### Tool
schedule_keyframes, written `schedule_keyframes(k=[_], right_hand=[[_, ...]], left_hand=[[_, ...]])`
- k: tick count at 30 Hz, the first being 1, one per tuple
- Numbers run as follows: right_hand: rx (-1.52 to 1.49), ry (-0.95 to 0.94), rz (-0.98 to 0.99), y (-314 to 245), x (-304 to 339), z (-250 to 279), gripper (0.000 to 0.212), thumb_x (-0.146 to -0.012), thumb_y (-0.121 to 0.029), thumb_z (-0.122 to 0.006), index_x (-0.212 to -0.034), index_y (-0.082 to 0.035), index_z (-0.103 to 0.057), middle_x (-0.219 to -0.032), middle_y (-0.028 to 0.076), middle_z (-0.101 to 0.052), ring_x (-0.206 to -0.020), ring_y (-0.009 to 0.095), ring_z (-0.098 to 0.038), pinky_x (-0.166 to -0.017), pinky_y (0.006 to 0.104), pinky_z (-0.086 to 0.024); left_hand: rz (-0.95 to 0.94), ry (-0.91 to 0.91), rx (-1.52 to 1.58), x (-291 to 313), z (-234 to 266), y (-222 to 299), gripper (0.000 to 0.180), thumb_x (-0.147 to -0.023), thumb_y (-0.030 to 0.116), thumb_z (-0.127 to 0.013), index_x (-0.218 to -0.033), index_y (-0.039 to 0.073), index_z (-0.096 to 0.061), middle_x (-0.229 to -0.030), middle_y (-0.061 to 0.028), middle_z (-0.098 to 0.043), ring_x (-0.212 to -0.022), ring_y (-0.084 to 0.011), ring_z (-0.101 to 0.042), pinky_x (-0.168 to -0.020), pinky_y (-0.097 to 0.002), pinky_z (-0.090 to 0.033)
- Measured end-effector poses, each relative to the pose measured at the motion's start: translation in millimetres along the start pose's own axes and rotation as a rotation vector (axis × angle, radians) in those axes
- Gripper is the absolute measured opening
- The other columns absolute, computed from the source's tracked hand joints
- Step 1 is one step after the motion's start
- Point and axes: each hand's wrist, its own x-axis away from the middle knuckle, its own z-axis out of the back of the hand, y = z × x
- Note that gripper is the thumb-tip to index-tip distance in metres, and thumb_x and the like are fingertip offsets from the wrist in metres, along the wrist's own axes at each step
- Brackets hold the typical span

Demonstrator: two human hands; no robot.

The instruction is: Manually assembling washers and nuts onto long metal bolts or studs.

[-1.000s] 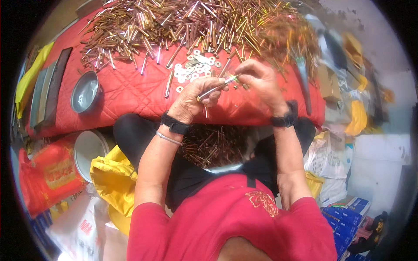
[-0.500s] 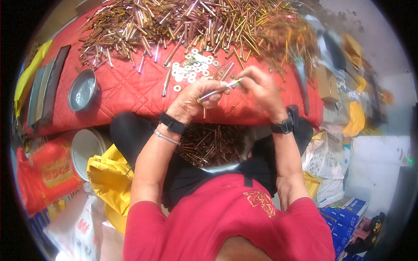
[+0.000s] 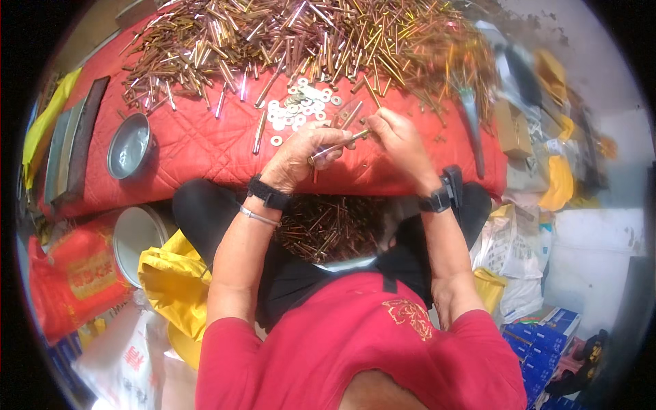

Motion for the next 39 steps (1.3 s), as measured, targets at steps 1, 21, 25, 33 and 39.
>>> schedule_keyframes(k=[1,21,25,33,39], right_hand=[[-0.111,-0.02,-0.056,2.2,1.0,0.7,0.031,-0.094,-0.031,-0.054,-0.086,-0.003,-0.061,-0.071,0.001,-0.057,-0.067,0.01,-0.053,-0.061,0.0272,-0.042],[-0.264,0.215,0.066,3.6,2.2,-18.2,0.024,-0.089,-0.025,-0.065,-0.084,-0.003,-0.059,-0.073,-0.002,-0.057,-0.065,0.003,-0.049,-0.06,0.0214,-0.041],[-0.45,0.037,-0.157,10.8,4.6,-5.0,0.02,-0.087,-0.021,-0.067,-0.087,-0.003,-0.059,-0.079,-0.001,-0.059,-0.072,0.006,-0.053,-0.068,0.0223,-0.045],[-0.29,0.052,-0.185,9.5,4.0,-8.5,0.022,-0.089,-0.024,-0.065,-0.087,-0.003,-0.059,-0.079,-0.001,-0.059,-0.074,0.005,-0.054,-0.07,0.0198,-0.044],[-0.592,-0.032,-0.313,-2.9,10.0,-2.5,0.025,-0.089,-0.027,-0.065,-0.083,-0.003,-0.06,-0.073,-0.004,-0.053,-0.068,0.004,-0.048,-0.062,0.0206,-0.04]], left_hand=[[-0.005,0.003,-0.005,0.4,-0.7,0.0,0.02,-0.084,0.023,-0.064,-0.083,0.003,-0.064,-0.055,0.006,-0.047,-0.043,-0.0018,-0.038,-0.039,-0.0167,-0.025],[-0.004,-0.028,0.088,-0.4,2.9,-1.0,0.021,-0.085,0.021,-0.064,-0.084,0.0,-0.066,-0.058,0.004,-0.051,-0.046,-0.0035,-0.042,-0.042,-0.0192,-0.029],[0.016,-0.022,0.073,1.1,1.4,-1.1,0.02,-0.086,0.02,-0.063,-0.083,0.001,-0.065,-0.057,0.004,-0.05,-0.044,-0.0036,-0.041,-0.04,-0.0194,-0.028],[0.026,-0.001,0.086,-1.4,1.5,-4.6,0.02,-0.086,0.021,-0.064,-0.084,0.002,-0.065,-0.057,0.0043,-0.05,-0.044,-0.0035,-0.041,-0.039,-0.0186,-0.028],[0.058,-0.013,0.104,-3.4,4.5,-9.0,0.018,-0.086,0.019,-0.063,-0.083,0.001,-0.064,-0.056,0.0038,-0.05,-0.044,-0.004,-0.04,-0.04,-0.0191,-0.028]])
